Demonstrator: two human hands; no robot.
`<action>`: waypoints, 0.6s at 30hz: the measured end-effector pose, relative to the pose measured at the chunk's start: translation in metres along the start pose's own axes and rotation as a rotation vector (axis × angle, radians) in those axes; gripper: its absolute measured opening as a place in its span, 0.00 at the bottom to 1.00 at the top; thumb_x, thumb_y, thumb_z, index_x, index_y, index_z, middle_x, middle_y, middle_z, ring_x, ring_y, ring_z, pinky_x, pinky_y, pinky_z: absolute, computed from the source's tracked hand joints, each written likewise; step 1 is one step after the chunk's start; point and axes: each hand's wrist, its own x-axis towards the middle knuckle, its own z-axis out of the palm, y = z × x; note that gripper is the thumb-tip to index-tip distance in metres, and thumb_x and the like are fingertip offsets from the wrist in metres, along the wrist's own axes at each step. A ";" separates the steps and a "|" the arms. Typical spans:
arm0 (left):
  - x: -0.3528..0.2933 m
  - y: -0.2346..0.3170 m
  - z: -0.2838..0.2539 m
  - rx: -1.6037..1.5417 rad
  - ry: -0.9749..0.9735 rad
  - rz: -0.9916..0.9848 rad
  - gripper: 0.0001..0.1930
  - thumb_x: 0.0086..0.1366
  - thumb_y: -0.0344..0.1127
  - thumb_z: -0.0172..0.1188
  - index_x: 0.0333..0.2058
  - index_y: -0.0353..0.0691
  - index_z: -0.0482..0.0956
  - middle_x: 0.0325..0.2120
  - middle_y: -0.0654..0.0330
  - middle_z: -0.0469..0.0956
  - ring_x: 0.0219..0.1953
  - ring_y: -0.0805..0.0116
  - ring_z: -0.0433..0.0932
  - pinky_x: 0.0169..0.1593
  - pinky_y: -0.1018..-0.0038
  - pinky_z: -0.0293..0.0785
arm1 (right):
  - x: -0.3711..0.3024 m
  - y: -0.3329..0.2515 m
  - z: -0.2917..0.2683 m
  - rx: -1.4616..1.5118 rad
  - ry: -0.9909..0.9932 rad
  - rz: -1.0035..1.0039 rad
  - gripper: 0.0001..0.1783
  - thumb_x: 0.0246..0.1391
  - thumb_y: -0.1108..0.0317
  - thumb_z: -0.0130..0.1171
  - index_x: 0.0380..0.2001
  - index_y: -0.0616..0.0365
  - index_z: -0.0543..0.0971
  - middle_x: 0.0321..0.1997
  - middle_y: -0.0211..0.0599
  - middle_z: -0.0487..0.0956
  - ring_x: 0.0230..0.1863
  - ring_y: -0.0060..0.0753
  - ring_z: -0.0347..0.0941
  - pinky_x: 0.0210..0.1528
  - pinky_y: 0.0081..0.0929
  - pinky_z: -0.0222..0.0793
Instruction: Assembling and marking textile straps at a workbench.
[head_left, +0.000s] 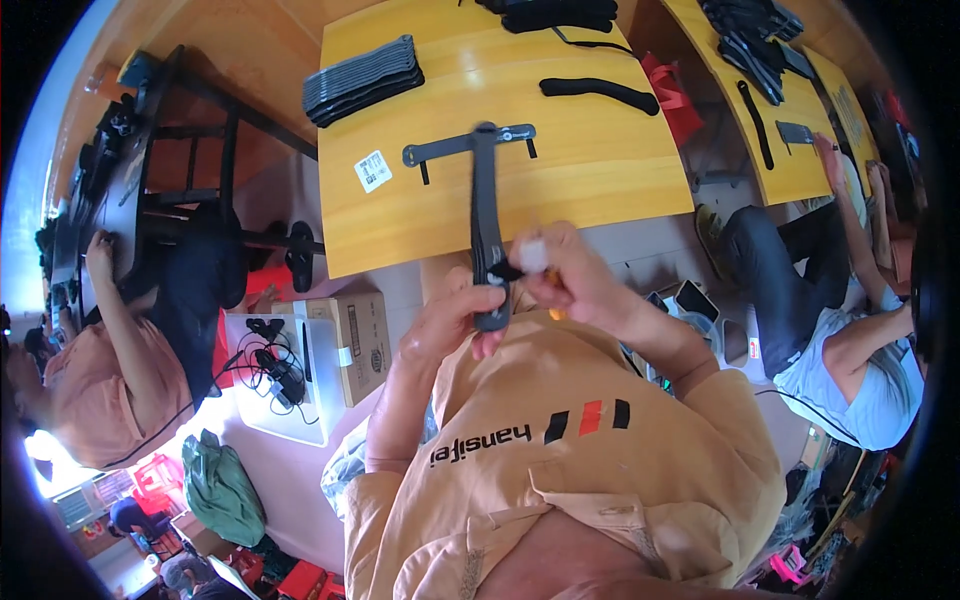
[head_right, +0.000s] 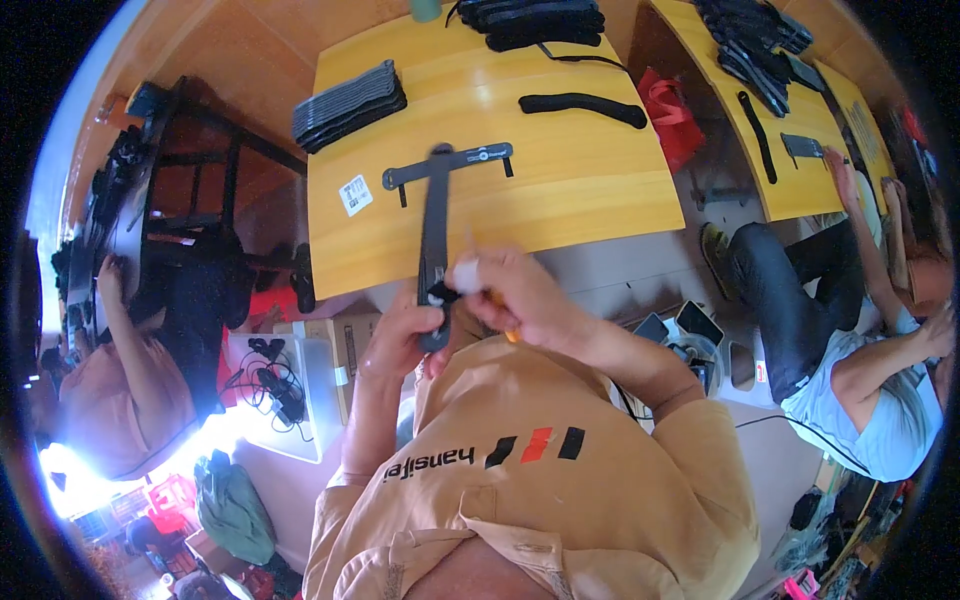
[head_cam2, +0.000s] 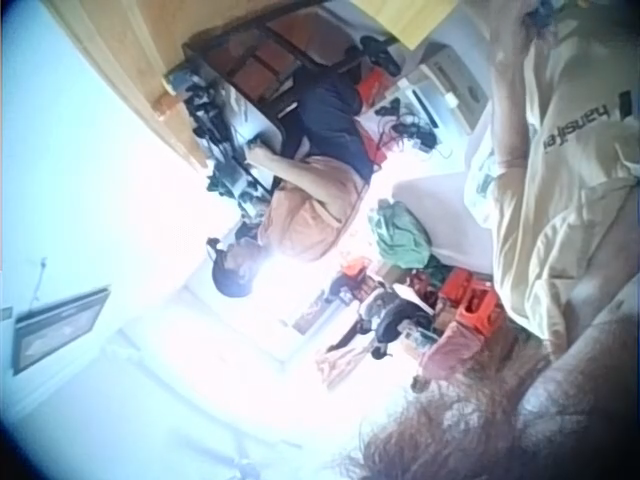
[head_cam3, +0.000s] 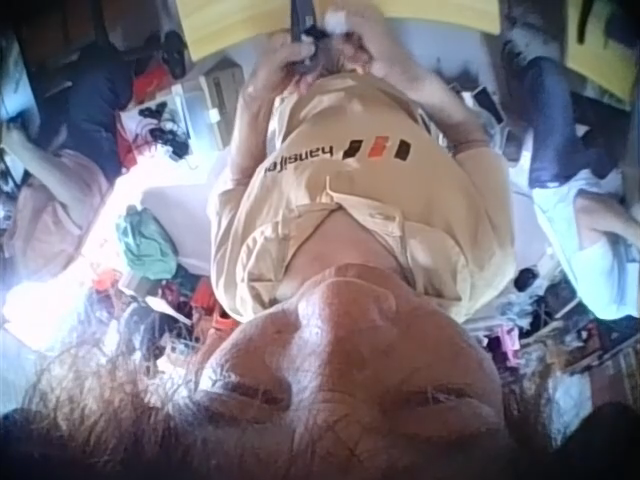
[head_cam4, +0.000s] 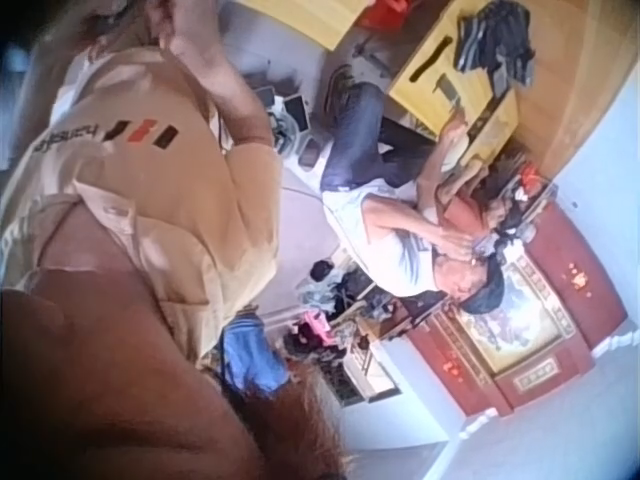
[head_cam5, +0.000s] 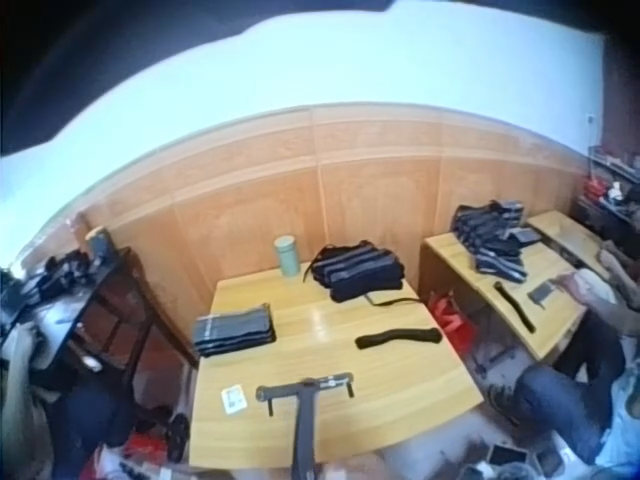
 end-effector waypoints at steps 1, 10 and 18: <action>-0.005 0.001 -0.002 0.000 -0.005 -0.002 0.17 0.56 0.40 0.53 0.16 0.32 0.72 0.10 0.57 0.71 0.10 0.74 0.70 0.13 0.83 0.65 | -0.001 -0.005 -0.002 0.116 0.068 0.021 0.10 0.52 0.63 0.49 0.22 0.54 0.73 0.07 0.24 0.60 0.06 0.15 0.50 0.07 0.16 0.41; -0.083 -0.005 -0.066 0.153 -0.389 -0.406 0.17 0.51 0.41 0.55 0.15 0.31 0.73 0.11 0.56 0.72 0.12 0.72 0.71 0.16 0.82 0.65 | -0.028 -0.160 -0.105 0.270 0.409 -0.717 0.12 0.56 0.62 0.45 0.25 0.58 0.72 0.09 0.19 0.52 0.06 0.14 0.45 0.07 0.13 0.40; -0.089 -0.019 -0.113 -0.019 0.194 0.078 0.22 0.59 0.49 0.50 0.21 0.30 0.71 0.13 0.53 0.71 0.11 0.67 0.69 0.14 0.78 0.65 | -0.040 -0.168 -0.064 -0.622 0.647 -0.737 0.13 0.53 0.62 0.50 0.19 0.55 0.69 0.11 0.26 0.62 0.08 0.13 0.48 0.10 0.11 0.40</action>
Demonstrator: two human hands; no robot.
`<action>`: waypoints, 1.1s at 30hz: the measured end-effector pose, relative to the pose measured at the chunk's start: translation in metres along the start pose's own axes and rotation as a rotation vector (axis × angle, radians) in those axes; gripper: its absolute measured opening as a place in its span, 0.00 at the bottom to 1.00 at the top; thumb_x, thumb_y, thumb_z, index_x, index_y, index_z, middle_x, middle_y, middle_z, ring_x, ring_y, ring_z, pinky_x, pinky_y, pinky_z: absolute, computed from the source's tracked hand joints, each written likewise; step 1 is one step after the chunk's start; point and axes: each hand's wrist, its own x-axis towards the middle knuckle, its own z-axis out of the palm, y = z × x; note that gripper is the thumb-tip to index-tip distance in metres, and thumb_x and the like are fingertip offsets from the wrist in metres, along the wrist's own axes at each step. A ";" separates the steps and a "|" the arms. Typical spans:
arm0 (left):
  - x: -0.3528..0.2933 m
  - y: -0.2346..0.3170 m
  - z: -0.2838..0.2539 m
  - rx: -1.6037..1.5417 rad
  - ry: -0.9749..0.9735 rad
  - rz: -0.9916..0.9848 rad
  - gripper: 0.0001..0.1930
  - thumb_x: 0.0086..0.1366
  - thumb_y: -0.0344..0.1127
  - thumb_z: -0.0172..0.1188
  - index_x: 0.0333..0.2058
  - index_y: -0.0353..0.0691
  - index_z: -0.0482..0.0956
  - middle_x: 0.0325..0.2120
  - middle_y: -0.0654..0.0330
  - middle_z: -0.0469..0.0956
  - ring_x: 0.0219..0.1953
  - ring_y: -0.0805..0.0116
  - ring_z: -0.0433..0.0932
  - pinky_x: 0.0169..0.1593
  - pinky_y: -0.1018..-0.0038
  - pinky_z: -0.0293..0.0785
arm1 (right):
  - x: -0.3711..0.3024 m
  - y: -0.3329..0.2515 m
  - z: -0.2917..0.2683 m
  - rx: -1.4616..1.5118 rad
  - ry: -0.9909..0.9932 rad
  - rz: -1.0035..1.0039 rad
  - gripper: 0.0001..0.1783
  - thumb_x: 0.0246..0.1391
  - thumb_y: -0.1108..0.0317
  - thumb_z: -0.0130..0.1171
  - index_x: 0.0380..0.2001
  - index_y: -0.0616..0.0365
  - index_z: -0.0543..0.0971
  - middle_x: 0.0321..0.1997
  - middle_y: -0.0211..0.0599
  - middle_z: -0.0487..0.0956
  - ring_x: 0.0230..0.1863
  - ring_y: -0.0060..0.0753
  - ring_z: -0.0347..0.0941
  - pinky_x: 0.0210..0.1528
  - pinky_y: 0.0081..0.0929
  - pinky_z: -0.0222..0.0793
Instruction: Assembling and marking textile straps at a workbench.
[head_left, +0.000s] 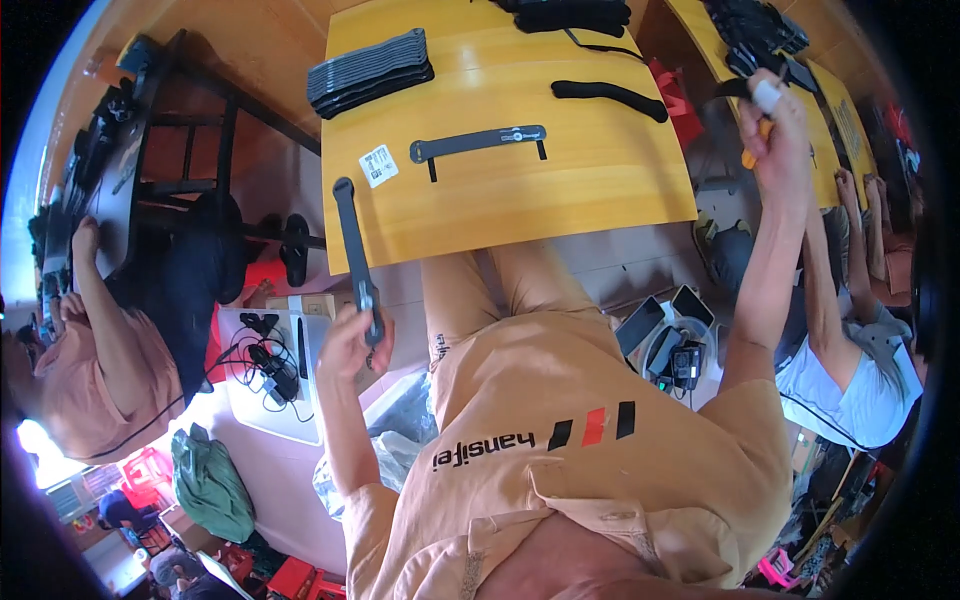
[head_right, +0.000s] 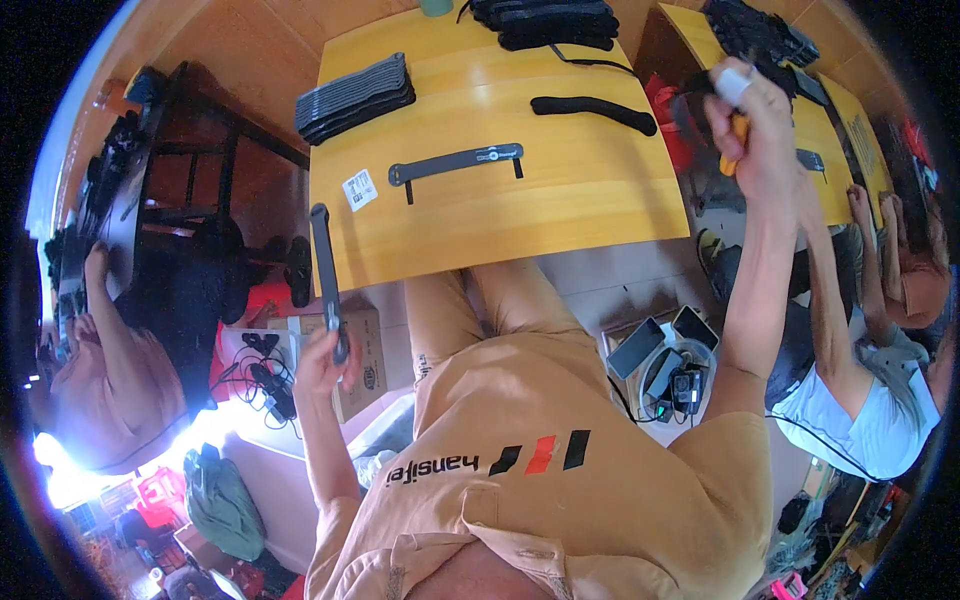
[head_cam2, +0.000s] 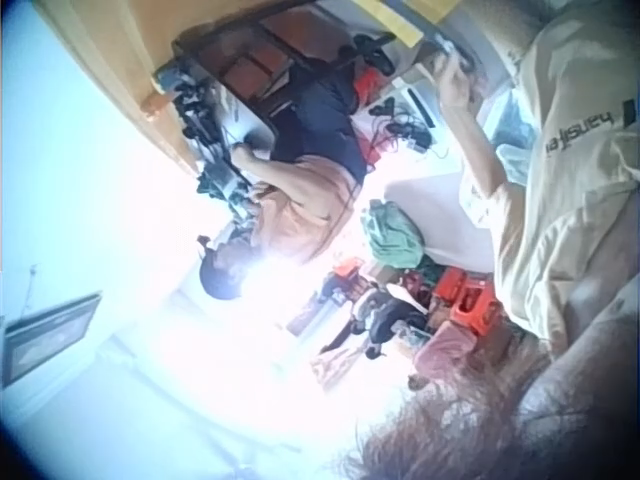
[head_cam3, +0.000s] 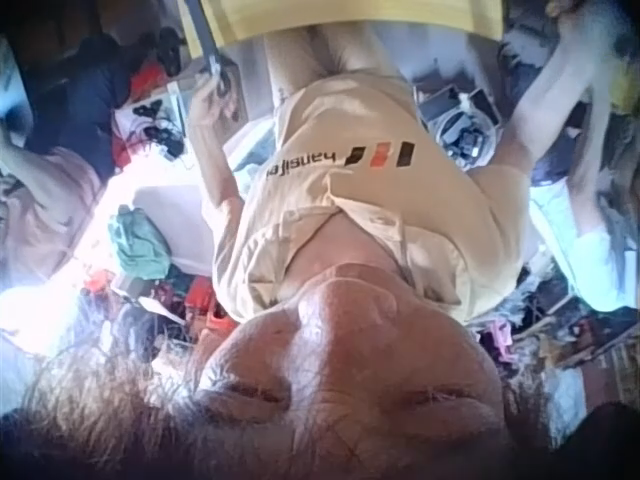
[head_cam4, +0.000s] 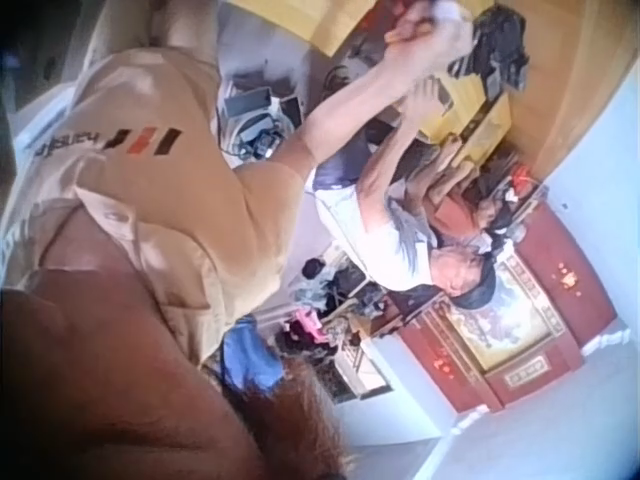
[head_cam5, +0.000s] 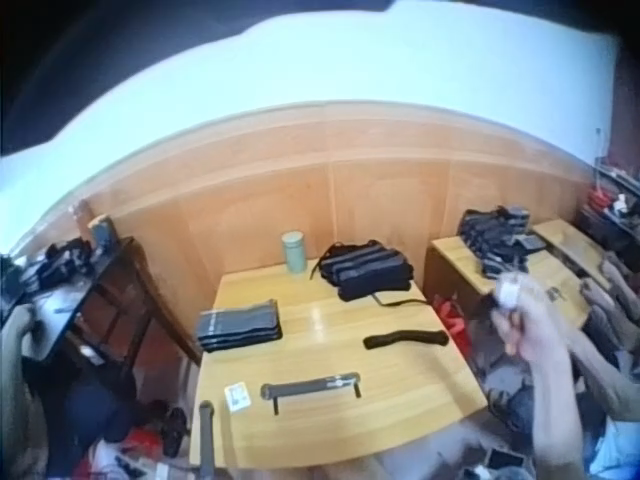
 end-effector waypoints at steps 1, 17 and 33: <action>0.013 0.003 0.001 0.010 0.102 0.011 0.22 0.60 0.49 0.49 0.22 0.32 0.70 0.13 0.55 0.70 0.12 0.67 0.70 0.14 0.78 0.65 | -0.002 0.000 -0.006 -0.193 -0.138 -0.057 0.10 0.51 0.64 0.52 0.24 0.61 0.74 0.13 0.32 0.67 0.11 0.16 0.57 0.13 0.13 0.49; 0.078 -0.024 0.011 -0.135 0.223 -0.407 0.42 0.58 0.69 0.29 0.32 0.28 0.75 0.24 0.48 0.78 0.17 0.68 0.75 0.18 0.84 0.68 | -0.023 0.026 0.023 -0.892 0.033 -0.539 0.18 0.41 0.82 0.52 0.39 0.57 0.78 0.21 0.40 0.69 0.22 0.30 0.67 0.26 0.21 0.63; 0.116 0.046 0.143 0.576 0.016 0.457 0.14 0.63 0.37 0.47 0.34 0.31 0.75 0.27 0.60 0.76 0.33 0.76 0.72 0.40 0.83 0.64 | -0.074 0.060 0.091 -0.654 -0.493 -0.884 0.23 0.29 0.80 0.57 0.37 0.55 0.79 0.16 0.29 0.66 0.15 0.26 0.66 0.16 0.20 0.65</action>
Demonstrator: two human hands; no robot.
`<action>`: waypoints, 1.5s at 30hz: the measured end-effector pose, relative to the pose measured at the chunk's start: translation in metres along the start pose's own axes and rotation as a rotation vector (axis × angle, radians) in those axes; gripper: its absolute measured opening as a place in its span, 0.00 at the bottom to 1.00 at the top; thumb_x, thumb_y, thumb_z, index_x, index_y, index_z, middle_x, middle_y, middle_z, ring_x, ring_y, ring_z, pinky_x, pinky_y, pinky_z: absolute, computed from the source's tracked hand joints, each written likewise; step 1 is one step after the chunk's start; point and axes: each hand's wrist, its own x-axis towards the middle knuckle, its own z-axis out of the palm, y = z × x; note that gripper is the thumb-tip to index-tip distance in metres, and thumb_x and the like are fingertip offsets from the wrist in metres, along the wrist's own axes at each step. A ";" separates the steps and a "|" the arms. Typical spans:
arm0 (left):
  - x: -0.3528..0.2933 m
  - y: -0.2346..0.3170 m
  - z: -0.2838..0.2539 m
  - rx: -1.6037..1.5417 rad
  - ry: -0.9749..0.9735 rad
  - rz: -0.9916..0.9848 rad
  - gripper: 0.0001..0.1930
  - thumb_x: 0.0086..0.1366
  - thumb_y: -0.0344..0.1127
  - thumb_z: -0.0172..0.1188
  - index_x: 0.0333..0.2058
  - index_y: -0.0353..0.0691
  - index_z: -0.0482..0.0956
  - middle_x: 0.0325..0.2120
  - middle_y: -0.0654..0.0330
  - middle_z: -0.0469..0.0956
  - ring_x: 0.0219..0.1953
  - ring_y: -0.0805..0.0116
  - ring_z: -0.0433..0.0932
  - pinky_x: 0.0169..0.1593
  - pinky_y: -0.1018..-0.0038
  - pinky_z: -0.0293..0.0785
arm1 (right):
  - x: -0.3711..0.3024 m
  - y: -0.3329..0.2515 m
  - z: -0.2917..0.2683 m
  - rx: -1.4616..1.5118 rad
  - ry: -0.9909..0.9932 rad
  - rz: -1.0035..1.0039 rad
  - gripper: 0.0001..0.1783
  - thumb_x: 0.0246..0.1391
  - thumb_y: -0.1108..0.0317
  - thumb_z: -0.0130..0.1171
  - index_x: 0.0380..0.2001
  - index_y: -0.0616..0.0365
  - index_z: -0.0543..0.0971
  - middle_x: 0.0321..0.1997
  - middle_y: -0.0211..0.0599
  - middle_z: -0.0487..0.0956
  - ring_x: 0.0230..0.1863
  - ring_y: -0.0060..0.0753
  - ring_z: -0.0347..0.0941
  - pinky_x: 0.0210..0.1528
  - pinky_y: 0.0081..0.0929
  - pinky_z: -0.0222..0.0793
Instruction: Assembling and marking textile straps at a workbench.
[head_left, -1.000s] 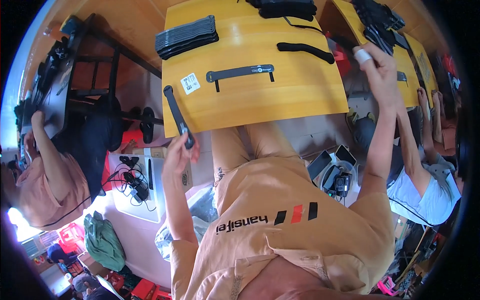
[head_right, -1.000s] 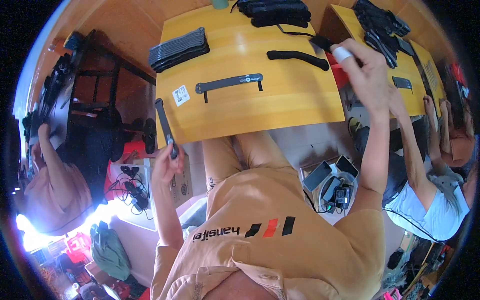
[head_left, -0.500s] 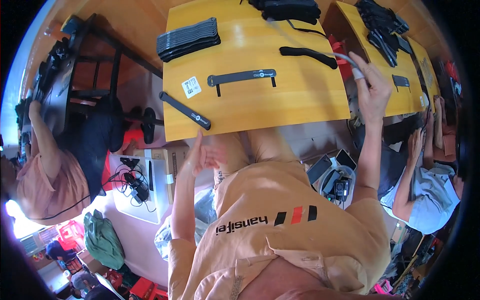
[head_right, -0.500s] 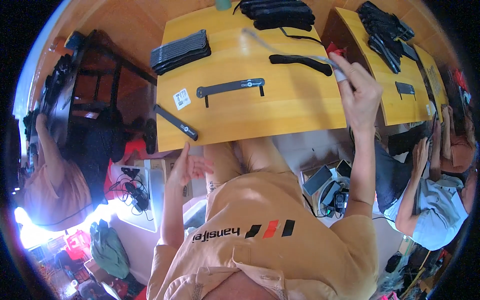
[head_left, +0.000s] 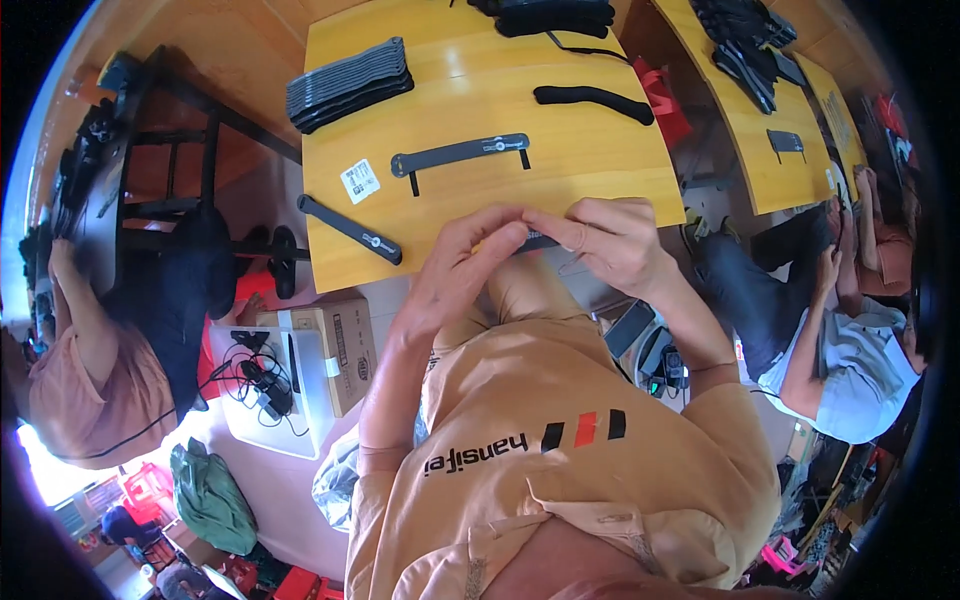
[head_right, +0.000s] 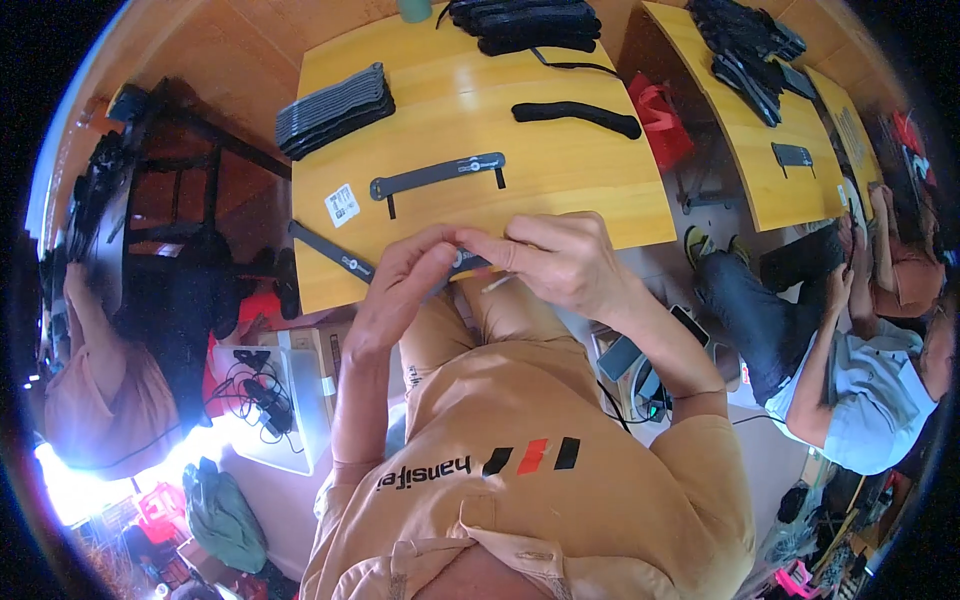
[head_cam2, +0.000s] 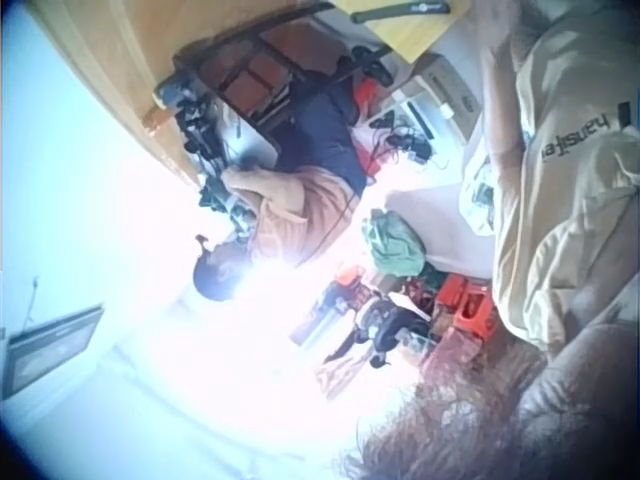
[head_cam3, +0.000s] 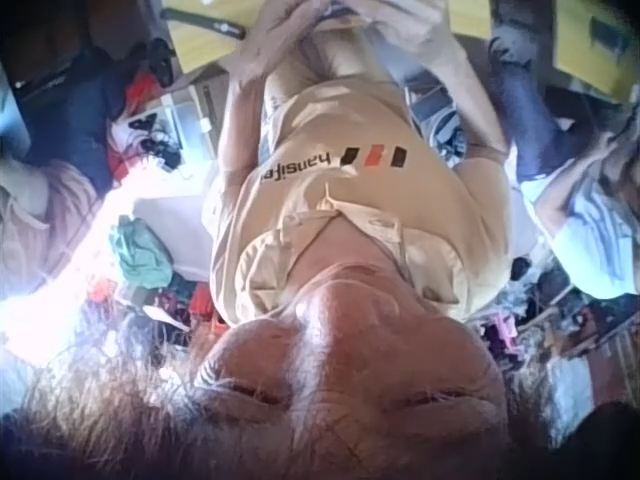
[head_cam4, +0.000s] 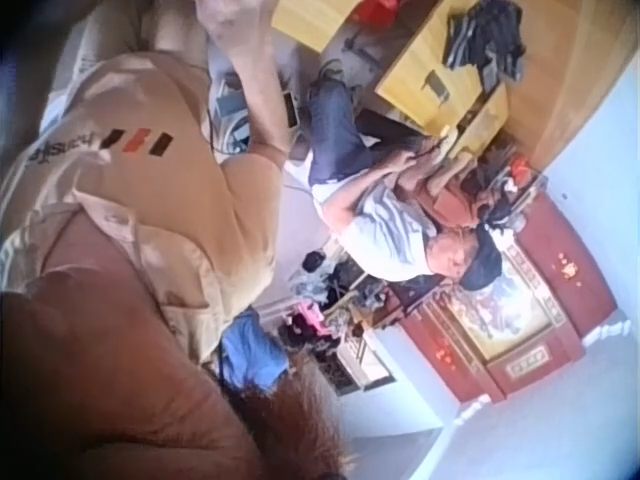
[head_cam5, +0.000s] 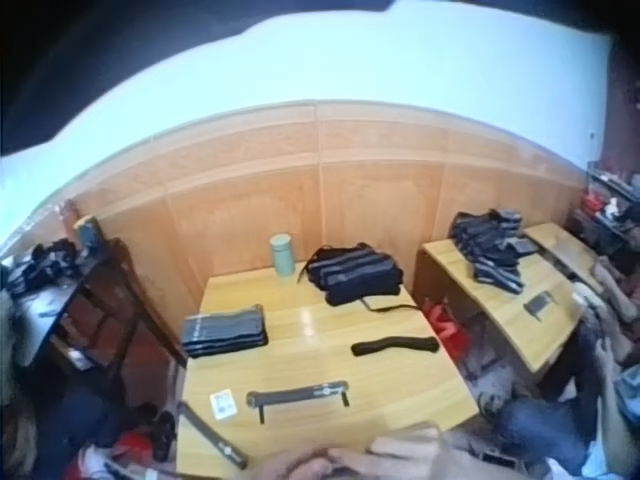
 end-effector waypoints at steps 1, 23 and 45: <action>0.001 -0.006 -0.001 -0.130 -0.160 -0.171 0.12 0.62 0.35 0.49 0.33 0.32 0.75 0.25 0.62 0.75 0.31 0.78 0.71 0.38 0.83 0.65 | -0.002 0.002 0.003 0.038 0.024 0.020 0.22 0.31 0.80 0.57 0.37 0.56 0.79 0.17 0.30 0.66 0.15 0.26 0.65 0.17 0.18 0.64; 0.005 -0.065 -0.083 0.345 0.077 -0.258 0.08 0.53 0.30 0.60 0.28 0.30 0.75 0.19 0.60 0.72 0.23 0.75 0.71 0.27 0.79 0.66 | -0.039 0.055 0.053 1.003 0.172 1.364 0.04 0.42 0.77 0.60 0.26 0.61 0.78 0.18 0.22 0.69 0.10 0.07 0.50 0.11 0.10 0.40; 0.067 -0.130 -0.102 0.176 0.459 -0.363 0.06 0.56 0.28 0.58 0.31 0.31 0.76 0.21 0.64 0.73 0.21 0.81 0.68 0.25 0.86 0.67 | -0.036 0.128 0.113 0.805 0.254 1.330 0.03 0.43 0.78 0.58 0.25 0.62 0.77 0.17 0.21 0.70 0.18 0.09 0.58 0.19 0.11 0.52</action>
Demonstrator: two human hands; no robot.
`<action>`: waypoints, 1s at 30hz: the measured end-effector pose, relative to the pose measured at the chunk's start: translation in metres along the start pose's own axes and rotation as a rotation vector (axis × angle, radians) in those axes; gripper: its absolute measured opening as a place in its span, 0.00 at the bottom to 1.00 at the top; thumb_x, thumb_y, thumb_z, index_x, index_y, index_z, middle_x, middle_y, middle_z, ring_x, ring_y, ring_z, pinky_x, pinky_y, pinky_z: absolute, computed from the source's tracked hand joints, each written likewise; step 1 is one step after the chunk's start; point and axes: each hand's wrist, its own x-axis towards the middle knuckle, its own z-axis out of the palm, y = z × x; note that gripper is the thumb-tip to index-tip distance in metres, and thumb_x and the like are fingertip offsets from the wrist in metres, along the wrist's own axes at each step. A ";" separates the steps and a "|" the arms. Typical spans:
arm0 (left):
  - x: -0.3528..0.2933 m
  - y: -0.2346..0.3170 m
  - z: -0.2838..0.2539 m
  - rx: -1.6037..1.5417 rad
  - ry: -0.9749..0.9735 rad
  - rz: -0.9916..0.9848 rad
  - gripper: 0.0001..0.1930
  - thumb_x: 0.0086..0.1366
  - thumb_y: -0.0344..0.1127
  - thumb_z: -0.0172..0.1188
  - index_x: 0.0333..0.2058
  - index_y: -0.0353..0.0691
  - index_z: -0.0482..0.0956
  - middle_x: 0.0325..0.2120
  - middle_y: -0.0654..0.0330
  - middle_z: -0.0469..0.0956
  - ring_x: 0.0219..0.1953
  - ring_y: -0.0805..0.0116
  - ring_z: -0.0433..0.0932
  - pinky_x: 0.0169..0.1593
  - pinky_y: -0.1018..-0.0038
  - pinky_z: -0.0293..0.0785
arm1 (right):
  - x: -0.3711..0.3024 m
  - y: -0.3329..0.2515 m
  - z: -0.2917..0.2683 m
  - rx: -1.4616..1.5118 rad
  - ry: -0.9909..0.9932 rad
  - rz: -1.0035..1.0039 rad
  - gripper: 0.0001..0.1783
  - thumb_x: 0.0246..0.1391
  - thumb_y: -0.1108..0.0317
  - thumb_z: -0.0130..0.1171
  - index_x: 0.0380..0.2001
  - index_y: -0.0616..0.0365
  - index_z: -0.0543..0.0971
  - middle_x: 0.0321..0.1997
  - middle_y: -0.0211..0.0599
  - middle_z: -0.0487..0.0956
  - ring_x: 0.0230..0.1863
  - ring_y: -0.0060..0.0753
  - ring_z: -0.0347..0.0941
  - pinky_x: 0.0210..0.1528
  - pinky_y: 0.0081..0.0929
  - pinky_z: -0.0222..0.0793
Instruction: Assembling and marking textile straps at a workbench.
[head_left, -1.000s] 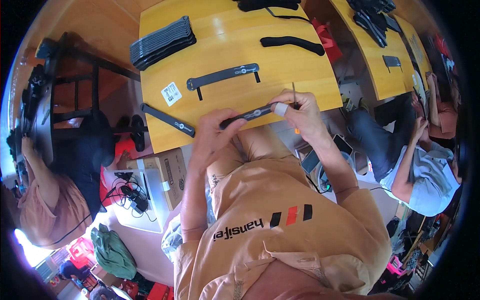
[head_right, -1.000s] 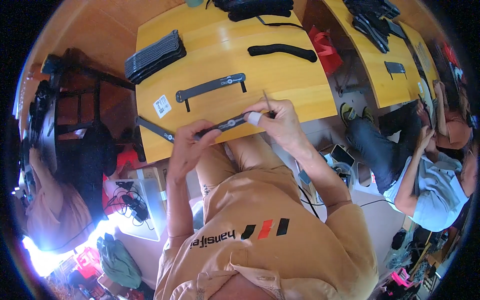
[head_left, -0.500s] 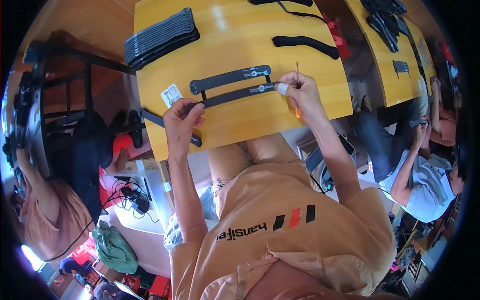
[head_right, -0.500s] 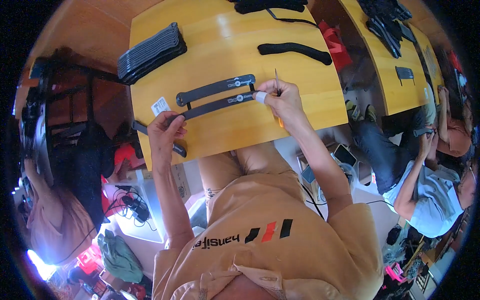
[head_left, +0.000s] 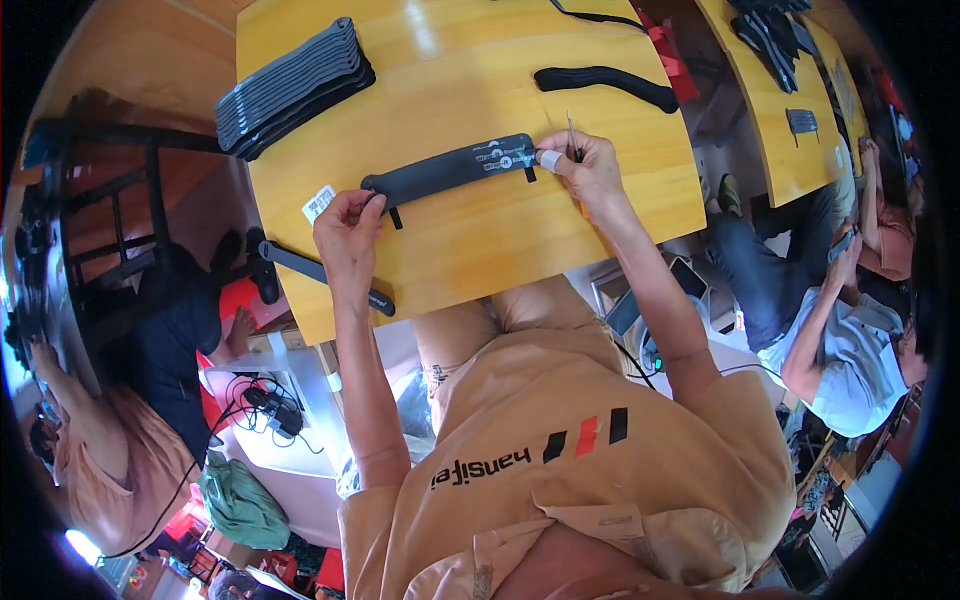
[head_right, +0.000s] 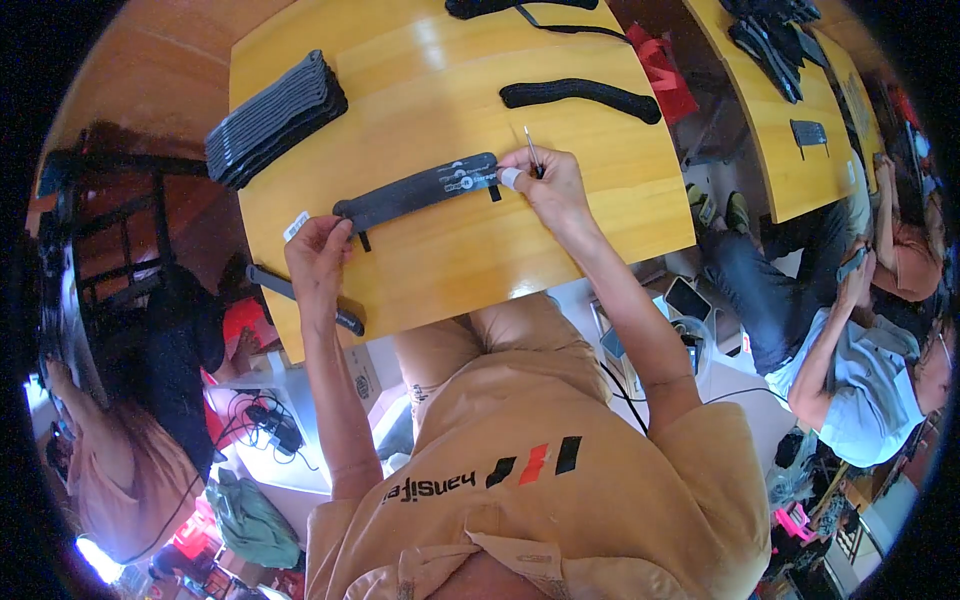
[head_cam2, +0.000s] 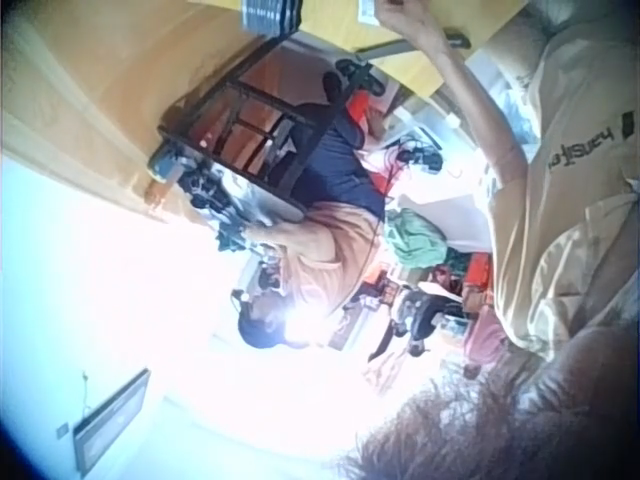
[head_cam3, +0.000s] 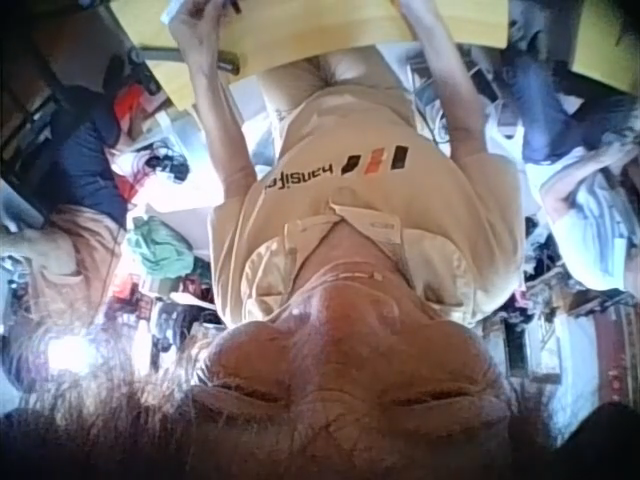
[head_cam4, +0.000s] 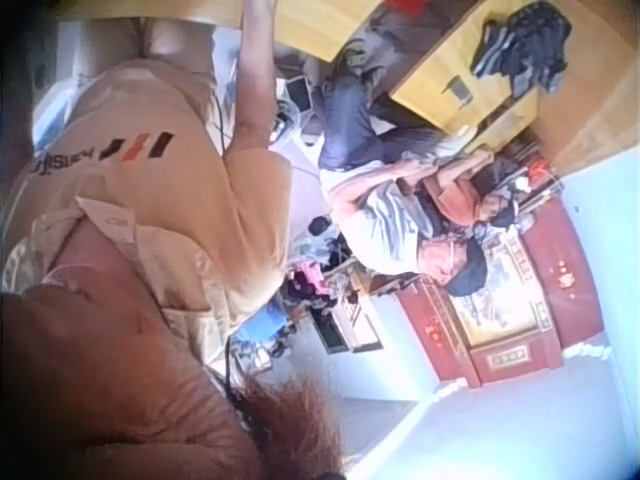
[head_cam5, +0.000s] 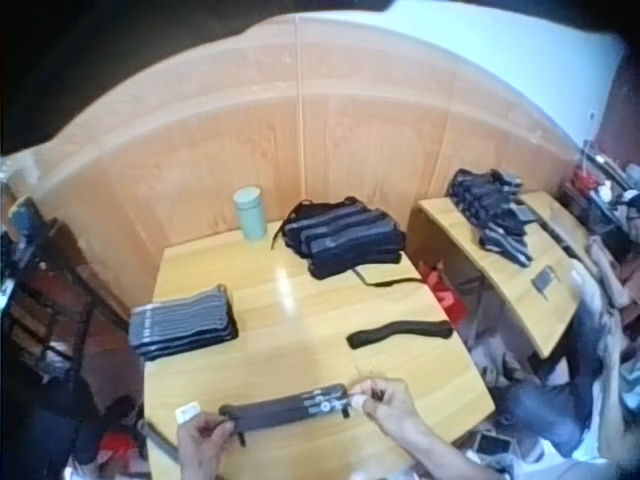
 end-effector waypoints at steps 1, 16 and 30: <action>0.002 -0.001 -0.001 -0.015 0.013 -0.006 0.06 0.55 0.29 0.58 0.31 0.32 0.76 0.21 0.65 0.73 0.21 0.81 0.68 0.25 0.86 0.66 | 0.000 0.000 0.001 -0.030 -0.002 -0.012 0.03 0.42 0.78 0.58 0.25 0.62 0.77 0.17 0.21 0.70 0.18 0.10 0.58 0.19 0.11 0.52; 0.005 -0.010 -0.001 -0.145 0.013 -0.043 0.05 0.56 0.29 0.57 0.30 0.33 0.73 0.21 0.66 0.71 0.21 0.82 0.67 0.25 0.86 0.66 | 0.005 0.011 0.007 -0.086 0.063 -0.078 0.03 0.40 0.79 0.59 0.23 0.62 0.78 0.15 0.20 0.68 0.16 0.10 0.58 0.18 0.11 0.52; 0.005 -0.008 0.000 -0.115 0.013 -0.046 0.05 0.57 0.29 0.57 0.28 0.34 0.73 0.20 0.66 0.71 0.20 0.83 0.66 0.24 0.87 0.64 | 0.001 0.006 0.010 -0.162 0.099 -0.082 0.04 0.43 0.77 0.58 0.26 0.63 0.78 0.17 0.20 0.68 0.18 0.09 0.56 0.19 0.10 0.50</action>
